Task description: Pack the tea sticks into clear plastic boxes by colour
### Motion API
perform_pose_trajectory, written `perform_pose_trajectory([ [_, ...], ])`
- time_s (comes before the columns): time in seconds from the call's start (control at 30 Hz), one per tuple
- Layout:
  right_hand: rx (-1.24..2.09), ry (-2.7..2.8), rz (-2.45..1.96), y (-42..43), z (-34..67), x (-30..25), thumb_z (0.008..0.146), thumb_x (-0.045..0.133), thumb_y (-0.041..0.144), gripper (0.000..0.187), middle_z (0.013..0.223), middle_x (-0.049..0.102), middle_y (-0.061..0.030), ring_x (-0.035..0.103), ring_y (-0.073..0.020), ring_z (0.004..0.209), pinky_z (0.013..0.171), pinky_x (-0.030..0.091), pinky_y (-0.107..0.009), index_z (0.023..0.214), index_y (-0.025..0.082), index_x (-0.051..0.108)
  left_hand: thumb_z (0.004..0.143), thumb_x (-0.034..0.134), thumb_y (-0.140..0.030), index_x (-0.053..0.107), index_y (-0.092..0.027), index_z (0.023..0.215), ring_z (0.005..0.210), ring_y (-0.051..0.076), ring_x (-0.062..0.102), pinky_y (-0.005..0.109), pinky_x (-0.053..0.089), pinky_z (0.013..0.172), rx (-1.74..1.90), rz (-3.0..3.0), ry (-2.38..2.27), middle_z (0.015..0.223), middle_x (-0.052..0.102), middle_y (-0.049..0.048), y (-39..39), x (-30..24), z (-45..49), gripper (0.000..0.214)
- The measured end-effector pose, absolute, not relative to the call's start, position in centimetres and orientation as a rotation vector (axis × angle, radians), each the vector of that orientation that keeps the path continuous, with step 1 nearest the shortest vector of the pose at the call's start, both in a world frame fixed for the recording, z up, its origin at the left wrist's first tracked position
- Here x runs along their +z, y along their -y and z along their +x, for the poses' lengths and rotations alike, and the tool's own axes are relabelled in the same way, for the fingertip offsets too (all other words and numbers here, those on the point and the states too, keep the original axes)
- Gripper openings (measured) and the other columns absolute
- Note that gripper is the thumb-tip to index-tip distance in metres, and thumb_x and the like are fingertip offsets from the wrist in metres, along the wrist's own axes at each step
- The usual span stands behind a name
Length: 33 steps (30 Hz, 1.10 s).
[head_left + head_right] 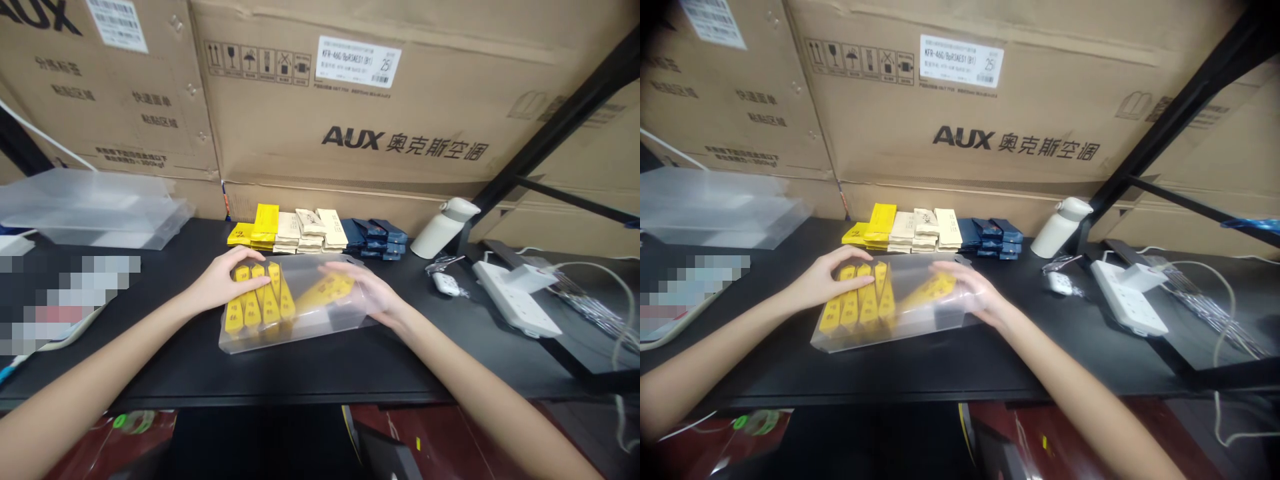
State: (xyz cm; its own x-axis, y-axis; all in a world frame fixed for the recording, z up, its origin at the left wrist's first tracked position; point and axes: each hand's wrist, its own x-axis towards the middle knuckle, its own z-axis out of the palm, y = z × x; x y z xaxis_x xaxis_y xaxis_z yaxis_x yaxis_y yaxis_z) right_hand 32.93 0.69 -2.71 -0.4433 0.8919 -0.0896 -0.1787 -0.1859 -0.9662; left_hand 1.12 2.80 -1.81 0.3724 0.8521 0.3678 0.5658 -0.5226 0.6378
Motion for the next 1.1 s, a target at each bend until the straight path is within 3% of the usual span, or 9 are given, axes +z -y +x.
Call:
perform_pose_trajectory([
  [0.1,1.993,1.185,-0.759,-1.3,33.5,-3.0,0.083,0.063,0.037,0.045,0.136,0.060,-0.0091,0.066,-0.0234,0.109,0.092,0.054,-0.042,0.126,0.025,0.061,0.077,0.069,-0.054,0.064,-0.020,0.103,0.102,0.025,0.063,0.040,0.048,0.095,0.934,2.229,-1.205,0.109,0.067,0.0063,-2.7,-1.7,1.1,0.042],
  [0.27,1.990,1.521,-0.772,-1.3,33.9,-2.6,0.066,0.081,0.021,0.040,0.122,0.068,-0.0064,0.065,-0.0224,0.113,0.090,0.056,-0.037,0.103,0.022,0.066,0.076,0.071,-0.054,0.064,-0.021,0.104,0.103,0.025,0.063,0.041,0.048,0.096,0.873,2.223,-1.132,0.110,0.067,0.0060,-2.6,-1.4,1.1,0.044],
  [0.4,1.934,1.773,-0.906,-0.9,33.9,-2.4,0.073,0.079,0.021,0.033,0.105,0.072,-0.0053,0.070,-0.0174,0.097,0.080,0.059,-0.031,0.103,0.017,0.066,0.076,0.071,-0.053,0.063,-0.021,0.103,0.103,0.025,0.063,0.041,0.049,0.096,0.865,2.229,-1.076,0.109,0.067,0.0061,-2.4,-1.3,1.2,0.042],
  [0.53,1.888,1.834,-0.905,-0.4,33.2,-2.5,0.085,0.068,0.031,0.030,0.112,0.069,-0.0094,0.071,-0.0167,0.089,0.064,0.057,-0.024,0.110,0.016,0.064,0.078,0.070,-0.050,0.063,-0.021,0.104,0.103,0.025,0.062,0.041,0.048,0.096,0.850,2.250,-1.037,0.109,0.066,0.0065,-2.4,-1.3,1.3,0.040],
  [0.77,1.433,1.925,-0.975,2.0,30.0,-3.1,0.080,0.073,0.032,0.050,0.127,0.061,-0.0077,0.067,-0.0176,0.096,0.062,0.054,-0.023,0.127,0.025,0.056,0.081,0.069,-0.045,0.061,-0.022,0.108,0.107,0.024,0.059,0.040,0.047,0.098,0.765,2.248,-0.889,0.112,0.062,0.0070,-2.2,-1.5,1.6,0.036],
  [0.87,1.268,1.993,-1.137,2.7,29.5,-3.3,0.078,0.076,0.037,0.063,0.101,0.070,-0.0038,0.065,-0.0136,0.072,0.053,0.047,-0.023,0.135,0.028,0.051,0.082,0.069,-0.044,0.061,-0.022,0.108,0.107,0.024,0.058,0.039,0.046,0.098,0.756,2.247,-0.846,0.111,0.061,0.0067,-2.0,-1.5,1.8,0.035],
  [0.97,1.208,1.989,-1.197,2.9,29.4,-3.5,0.082,0.072,0.038,0.068,0.069,0.064,0.0025,0.054,-0.0108,0.052,0.046,0.043,-0.023,0.142,0.026,0.045,0.083,0.069,-0.042,0.061,-0.022,0.109,0.107,0.023,0.058,0.039,0.046,0.098,0.752,2.247,-0.824,0.110,0.060,0.0065,-1.9,-1.5,2.1,0.034],
  [1.1,1.298,1.913,-1.134,2.8,29.1,-3.8,0.084,0.068,0.038,0.065,0.074,0.066,0.0013,0.057,-0.0114,0.056,0.049,0.046,-0.024,0.143,0.025,0.044,0.083,0.068,-0.042,0.060,-0.022,0.109,0.108,0.023,0.058,0.039,0.046,0.099,0.733,2.249,-0.813,0.111,0.060,0.0063,-1.6,-1.4,2.5,0.033],
])
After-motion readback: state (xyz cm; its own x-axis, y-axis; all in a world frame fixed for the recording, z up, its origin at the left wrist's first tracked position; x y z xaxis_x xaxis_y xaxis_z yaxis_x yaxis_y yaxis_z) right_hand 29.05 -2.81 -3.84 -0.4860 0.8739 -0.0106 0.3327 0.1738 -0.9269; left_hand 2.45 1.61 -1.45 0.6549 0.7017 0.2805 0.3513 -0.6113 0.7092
